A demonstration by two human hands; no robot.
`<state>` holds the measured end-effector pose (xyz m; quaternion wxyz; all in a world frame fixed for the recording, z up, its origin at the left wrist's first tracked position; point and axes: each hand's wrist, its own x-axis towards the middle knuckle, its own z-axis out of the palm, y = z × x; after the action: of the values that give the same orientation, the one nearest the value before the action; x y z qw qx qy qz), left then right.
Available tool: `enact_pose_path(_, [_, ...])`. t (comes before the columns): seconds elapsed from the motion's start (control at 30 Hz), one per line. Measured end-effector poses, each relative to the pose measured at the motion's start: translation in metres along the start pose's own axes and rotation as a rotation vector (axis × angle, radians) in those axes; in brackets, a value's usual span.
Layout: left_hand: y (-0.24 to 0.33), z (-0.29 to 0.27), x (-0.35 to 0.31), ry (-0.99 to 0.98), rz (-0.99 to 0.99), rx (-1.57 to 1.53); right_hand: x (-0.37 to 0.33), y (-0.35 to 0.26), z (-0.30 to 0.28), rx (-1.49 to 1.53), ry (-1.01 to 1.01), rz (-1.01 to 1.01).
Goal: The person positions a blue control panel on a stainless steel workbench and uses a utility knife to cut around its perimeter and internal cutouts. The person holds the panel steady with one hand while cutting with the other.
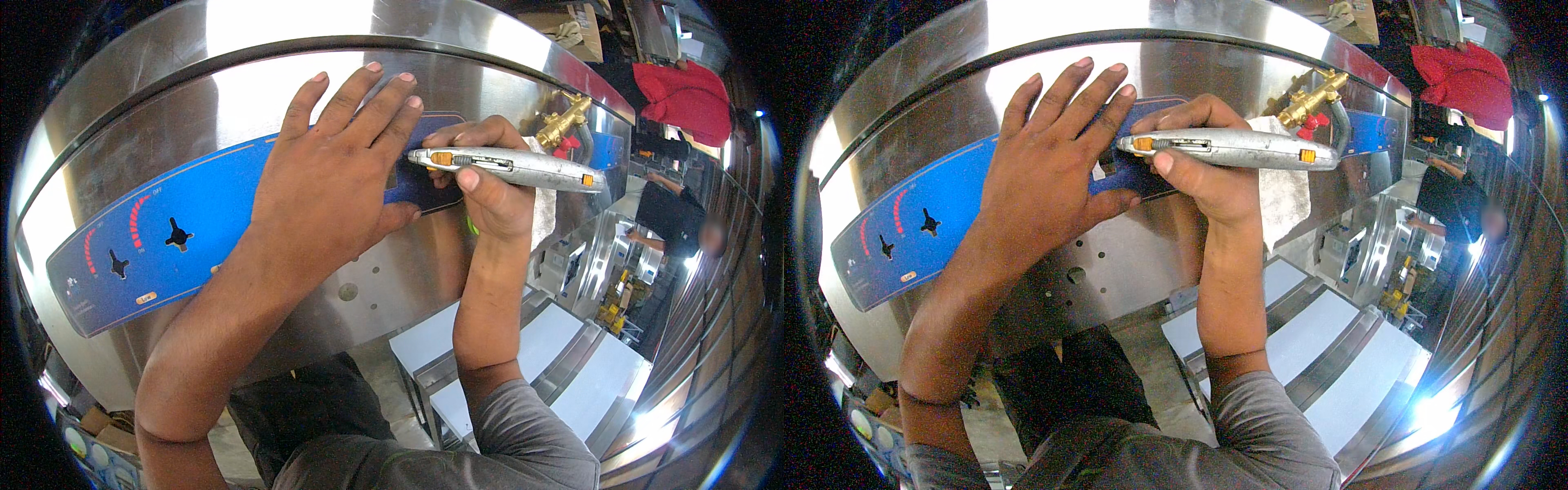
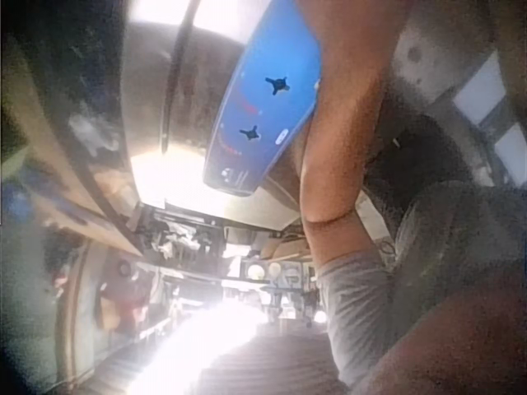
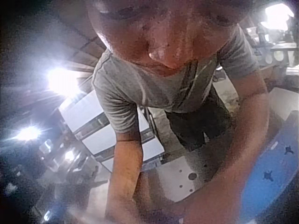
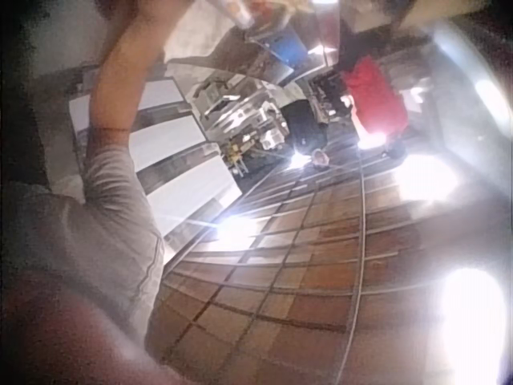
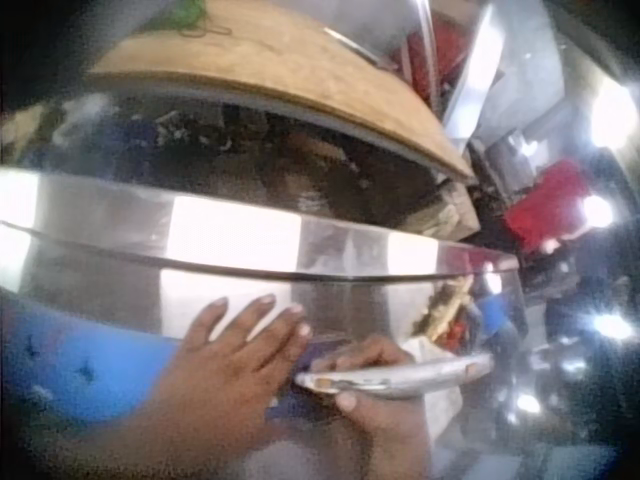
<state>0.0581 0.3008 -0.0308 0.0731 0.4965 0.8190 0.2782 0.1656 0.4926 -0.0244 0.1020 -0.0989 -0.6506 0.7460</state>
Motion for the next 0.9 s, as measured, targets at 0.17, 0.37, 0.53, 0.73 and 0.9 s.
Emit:
enact_pose_path(0.17, [0.0, 0.0, 0.0, 0.004, -0.003, 0.01, -0.002, 0.003, -0.004, -0.024, -0.055, -0.023])
enact_pose_path(0.37, [0.0, 0.003, 0.0, 0.012, 0.0, 0.037, -0.004, 0.002, 0.0, -0.117, -0.081, -0.055])
enact_pose_path(0.53, [0.0, 0.002, 0.001, 0.006, -0.009, 0.014, -0.004, 0.0, 0.012, -0.159, 0.02, -0.013])
enact_pose_path(0.73, [0.001, -0.002, -0.001, -0.018, -0.004, 0.003, -0.005, -0.004, 0.012, -0.086, 0.056, 0.068])
enact_pose_path(0.9, [0.001, -0.001, -0.002, -0.023, -0.007, 0.007, -0.006, -0.001, 0.007, -0.027, 0.094, 0.035])
